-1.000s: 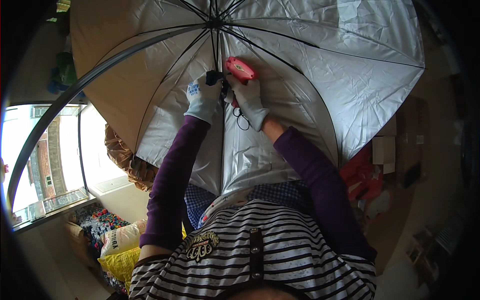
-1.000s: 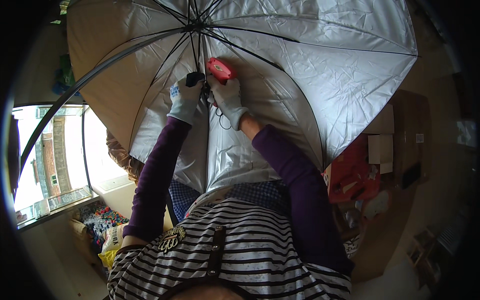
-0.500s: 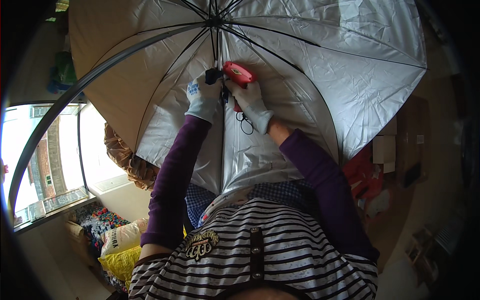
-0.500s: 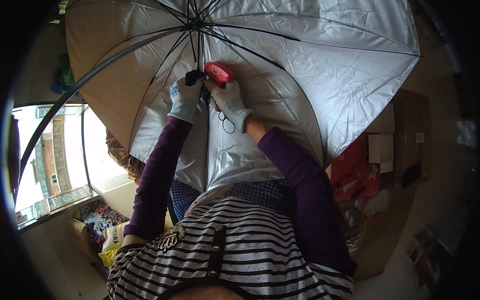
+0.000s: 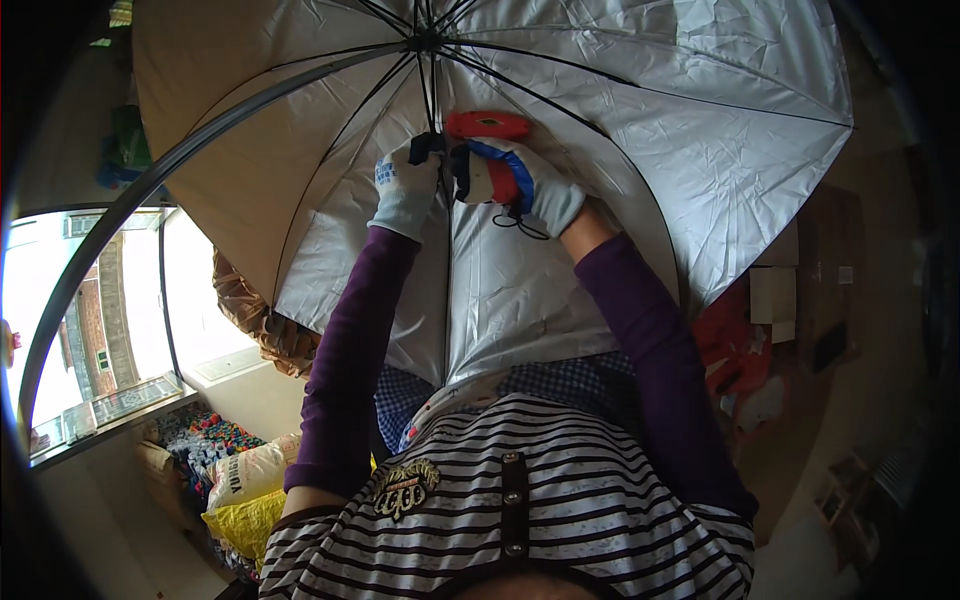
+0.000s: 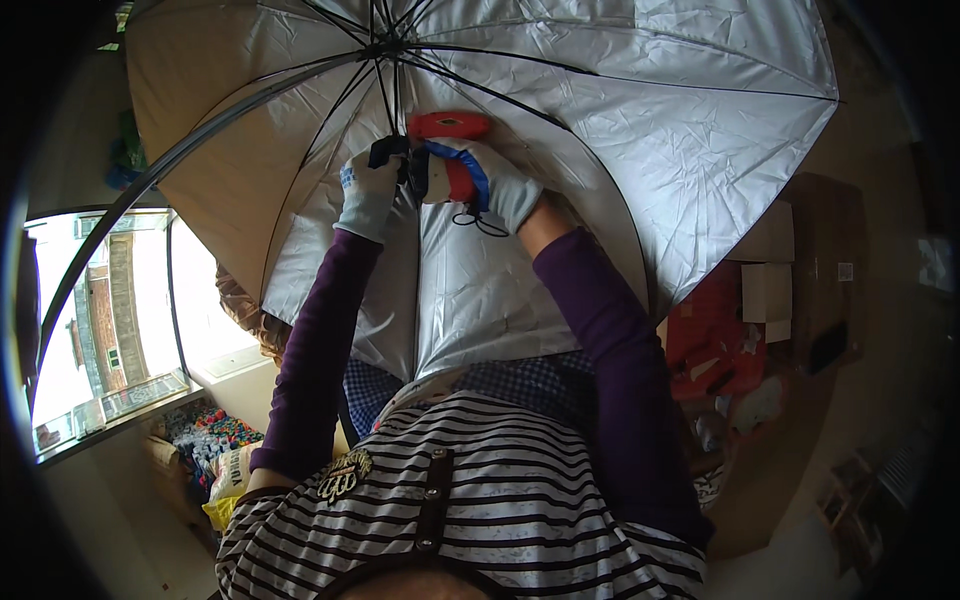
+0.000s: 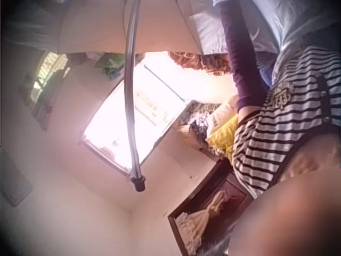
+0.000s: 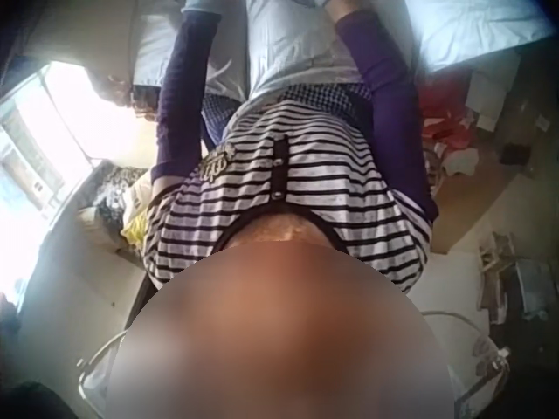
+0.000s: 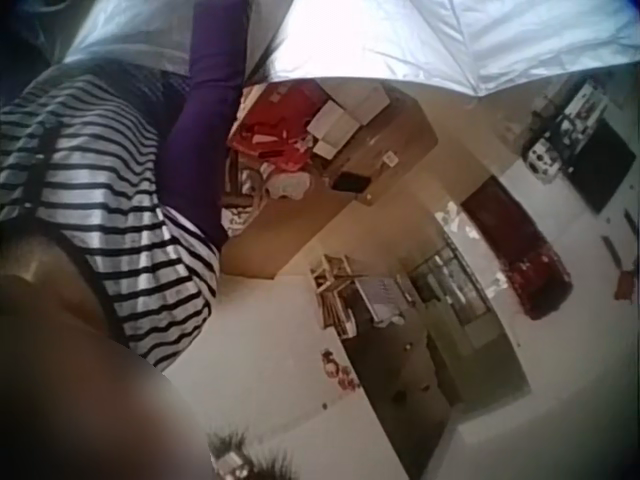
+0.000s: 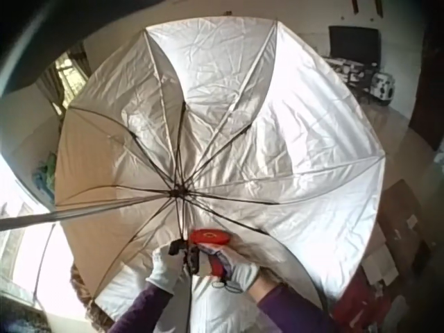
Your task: Attaching canopy fabric to umbrella frames using an assembly tool and inspecting the finished products.
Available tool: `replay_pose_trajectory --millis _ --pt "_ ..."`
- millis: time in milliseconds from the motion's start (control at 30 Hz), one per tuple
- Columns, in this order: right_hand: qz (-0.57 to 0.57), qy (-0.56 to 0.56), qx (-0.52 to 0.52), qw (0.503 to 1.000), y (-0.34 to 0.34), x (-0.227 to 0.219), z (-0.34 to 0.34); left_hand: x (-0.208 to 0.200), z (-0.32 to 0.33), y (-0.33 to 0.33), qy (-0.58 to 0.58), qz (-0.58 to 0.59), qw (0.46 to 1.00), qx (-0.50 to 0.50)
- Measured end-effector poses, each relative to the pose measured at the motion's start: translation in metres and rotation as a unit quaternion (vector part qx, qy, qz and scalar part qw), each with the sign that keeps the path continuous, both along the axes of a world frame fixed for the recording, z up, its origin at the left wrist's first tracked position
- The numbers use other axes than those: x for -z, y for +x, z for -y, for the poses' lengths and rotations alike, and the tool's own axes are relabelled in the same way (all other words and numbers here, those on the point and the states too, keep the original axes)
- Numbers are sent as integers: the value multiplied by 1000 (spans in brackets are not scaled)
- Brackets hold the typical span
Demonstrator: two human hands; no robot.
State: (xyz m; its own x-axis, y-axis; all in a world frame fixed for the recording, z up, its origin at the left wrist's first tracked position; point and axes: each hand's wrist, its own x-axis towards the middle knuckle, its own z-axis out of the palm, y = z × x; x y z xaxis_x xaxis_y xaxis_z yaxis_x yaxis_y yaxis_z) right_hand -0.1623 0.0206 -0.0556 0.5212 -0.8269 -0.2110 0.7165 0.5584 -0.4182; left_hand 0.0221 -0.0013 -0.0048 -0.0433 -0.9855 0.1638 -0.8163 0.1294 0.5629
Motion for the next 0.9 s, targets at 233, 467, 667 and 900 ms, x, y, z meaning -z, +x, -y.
replay_pose_trajectory --millis 233,467,667,900 --pt "35 -56 -64 996 -18 36 22 -13 -4 -8 6 -11 1000 -26" --pt "-90 -189 -41 977 -28 39 20 -2 -6 -3 5 -69 997 -20" --pt "-189 -80 118 972 3 12 7 8 2 -2 -11 -55 998 -18" --pt "-339 -136 215 906 28 -10 -20 5 1 2 4 -14 999 -48"
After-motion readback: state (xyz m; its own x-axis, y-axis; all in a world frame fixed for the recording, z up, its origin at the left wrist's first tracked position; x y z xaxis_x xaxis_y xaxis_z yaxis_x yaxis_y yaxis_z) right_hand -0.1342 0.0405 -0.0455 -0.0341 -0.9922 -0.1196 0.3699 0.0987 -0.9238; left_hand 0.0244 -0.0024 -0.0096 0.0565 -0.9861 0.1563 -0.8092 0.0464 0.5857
